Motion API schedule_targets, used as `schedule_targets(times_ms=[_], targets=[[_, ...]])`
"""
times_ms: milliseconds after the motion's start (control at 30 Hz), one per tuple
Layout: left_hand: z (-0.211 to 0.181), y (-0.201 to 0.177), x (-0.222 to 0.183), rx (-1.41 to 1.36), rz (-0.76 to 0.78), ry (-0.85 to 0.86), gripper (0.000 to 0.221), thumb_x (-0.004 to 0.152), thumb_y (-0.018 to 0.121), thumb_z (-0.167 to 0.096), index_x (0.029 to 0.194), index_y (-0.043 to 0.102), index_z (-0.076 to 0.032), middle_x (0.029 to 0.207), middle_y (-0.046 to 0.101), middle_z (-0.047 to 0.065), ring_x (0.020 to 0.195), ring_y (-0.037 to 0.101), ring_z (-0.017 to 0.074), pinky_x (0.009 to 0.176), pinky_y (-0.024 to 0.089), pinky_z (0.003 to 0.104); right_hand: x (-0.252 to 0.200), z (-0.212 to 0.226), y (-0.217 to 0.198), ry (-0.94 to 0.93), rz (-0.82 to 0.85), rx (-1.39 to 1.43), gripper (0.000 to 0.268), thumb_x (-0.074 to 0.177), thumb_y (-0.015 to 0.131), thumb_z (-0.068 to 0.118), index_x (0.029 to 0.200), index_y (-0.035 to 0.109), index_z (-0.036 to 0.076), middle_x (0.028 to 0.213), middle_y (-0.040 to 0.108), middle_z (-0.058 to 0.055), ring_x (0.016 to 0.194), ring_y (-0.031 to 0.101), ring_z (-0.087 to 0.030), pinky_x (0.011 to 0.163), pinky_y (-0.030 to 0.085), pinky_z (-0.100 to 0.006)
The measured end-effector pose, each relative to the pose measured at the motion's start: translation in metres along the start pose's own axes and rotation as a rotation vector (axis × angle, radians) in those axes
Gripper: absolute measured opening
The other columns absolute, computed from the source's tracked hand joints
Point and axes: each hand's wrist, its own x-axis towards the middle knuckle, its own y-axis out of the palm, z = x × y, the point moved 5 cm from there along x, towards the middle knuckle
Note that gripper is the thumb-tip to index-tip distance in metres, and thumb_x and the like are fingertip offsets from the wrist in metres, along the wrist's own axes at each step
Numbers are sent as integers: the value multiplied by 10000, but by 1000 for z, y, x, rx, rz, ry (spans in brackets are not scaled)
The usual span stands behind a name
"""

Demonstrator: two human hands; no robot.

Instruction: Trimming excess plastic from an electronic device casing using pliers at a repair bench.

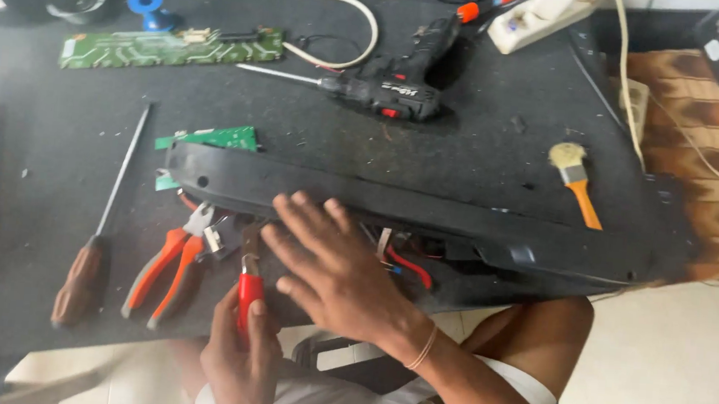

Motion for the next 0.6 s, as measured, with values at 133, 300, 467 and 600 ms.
schedule_targets(times_ms=[133,300,467,600], targets=[[-6,3,-5,-133,-53,119,417,1022,535,-334,1318,641,-59,643,657,76,447,521,136,521,477,249,-11,-3,-7,28,-127,-138,441,1082,588,126,1498,487,21,1616,391,-228,1512,449,-419,1231,392,-606],[-12,2,-5,-109,-10,4,603,965,506,-512,1341,625,-56,641,627,83,418,502,169,444,431,272,-63,-34,-25,421,-20,-450,785,1048,542,541,1607,298,46,1703,266,-132,1583,303,-296,1266,211,-626],[3,12,6,-146,110,-30,702,949,473,-531,1411,505,-3,625,563,125,410,475,172,378,416,291,-126,-54,-80,715,-138,-515,786,1042,466,522,1587,317,-24,1691,241,-219,1575,252,-389,1250,179,-619],[-4,7,6,-26,30,-9,526,1001,512,-478,1338,639,-94,571,614,84,378,496,138,450,442,233,-132,-55,-107,980,-22,-921,833,1044,424,586,1548,415,-76,1622,381,-300,1491,392,-430,1135,380,-529]])
